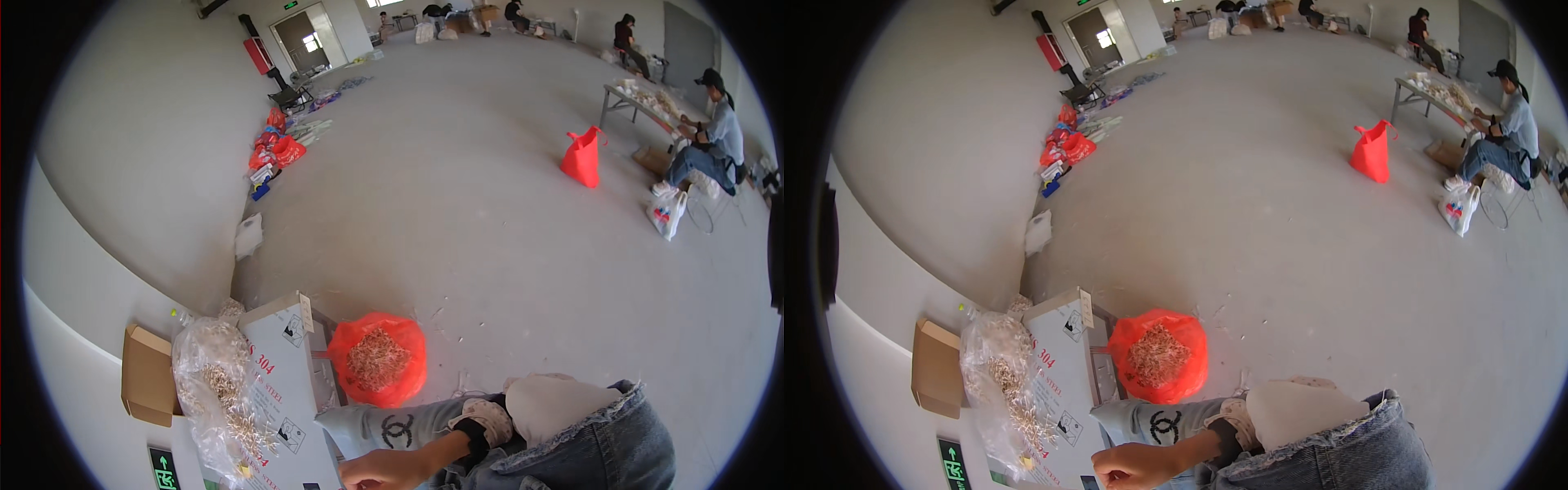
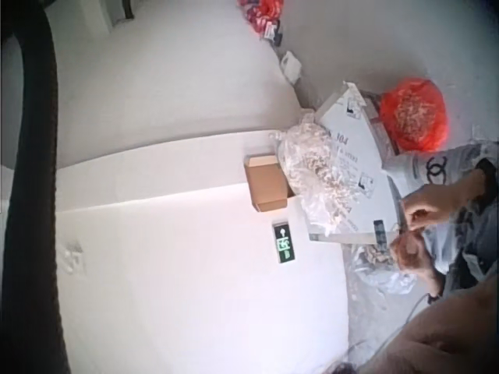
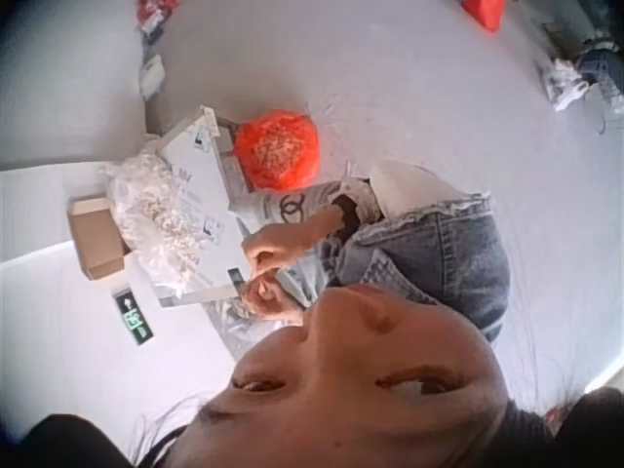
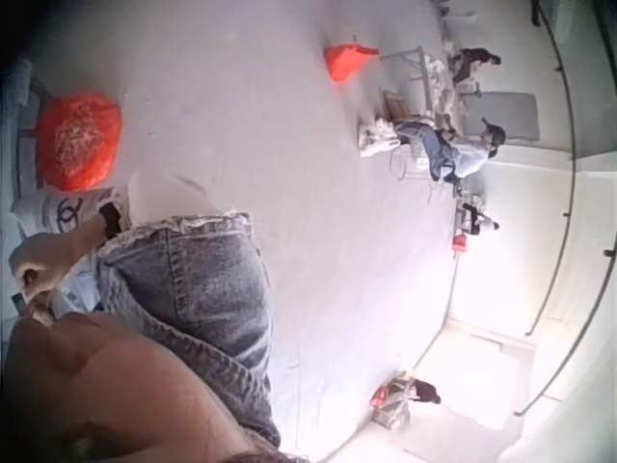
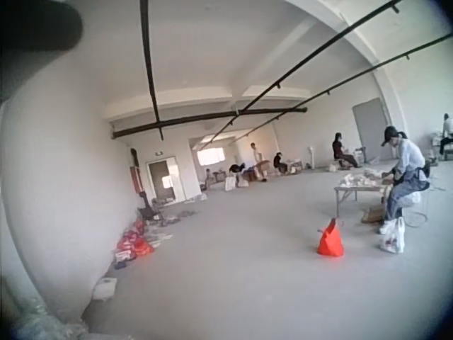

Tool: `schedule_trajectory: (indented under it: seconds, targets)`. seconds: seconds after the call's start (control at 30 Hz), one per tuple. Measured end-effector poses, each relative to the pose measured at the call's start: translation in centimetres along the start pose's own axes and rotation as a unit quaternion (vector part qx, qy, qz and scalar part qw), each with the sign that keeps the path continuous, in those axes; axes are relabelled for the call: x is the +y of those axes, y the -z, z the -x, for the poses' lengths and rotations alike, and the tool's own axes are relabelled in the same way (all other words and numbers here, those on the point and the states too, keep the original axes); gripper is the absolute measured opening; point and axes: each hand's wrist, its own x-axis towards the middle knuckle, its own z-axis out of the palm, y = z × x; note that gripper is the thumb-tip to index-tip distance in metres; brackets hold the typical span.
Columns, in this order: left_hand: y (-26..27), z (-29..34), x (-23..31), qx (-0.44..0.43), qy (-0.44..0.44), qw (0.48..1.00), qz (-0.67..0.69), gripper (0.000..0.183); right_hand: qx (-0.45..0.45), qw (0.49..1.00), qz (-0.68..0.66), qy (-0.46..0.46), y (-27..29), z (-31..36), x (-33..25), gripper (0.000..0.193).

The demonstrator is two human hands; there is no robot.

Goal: Organizing cotton swabs into a plastic container.

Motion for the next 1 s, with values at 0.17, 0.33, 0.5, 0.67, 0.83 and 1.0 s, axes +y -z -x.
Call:
schedule_trajectory:
  seconds: [0.17,0.33,0.5,0.67,0.83,1.0]
  targets:
    - [2.0,2.9,-3.3,0.010,-0.007,0.999,-0.048,0.011,-0.008,0.996,-0.088,0.020,-1.2,0.7,-0.9,0.006]
    - [2.1,1.3,0.8,-0.015,0.083,0.995,-0.055,0.023,-0.011,0.990,-0.129,-0.050,0.5,0.0,-1.1,0.005]
    - [2.6,1.2,0.3,-0.005,0.159,0.987,-0.005,0.012,-0.054,0.971,-0.142,-0.184,0.2,-1.4,-0.4,0.008]
    - [4.6,0.2,-0.5,-0.075,0.137,0.985,-0.071,0.015,-0.117,0.979,0.147,0.078,-2.0,-3.8,0.7,0.017]
    - [5.1,0.3,-1.4,-0.032,0.155,0.983,-0.090,0.011,-0.200,0.965,0.161,0.060,-3.3,-4.6,0.9,0.013]
    - [4.0,4.1,-2.5,0.265,0.226,0.930,0.117,0.066,-0.069,0.972,-0.140,-0.178,-3.3,-2.9,3.0,0.008]
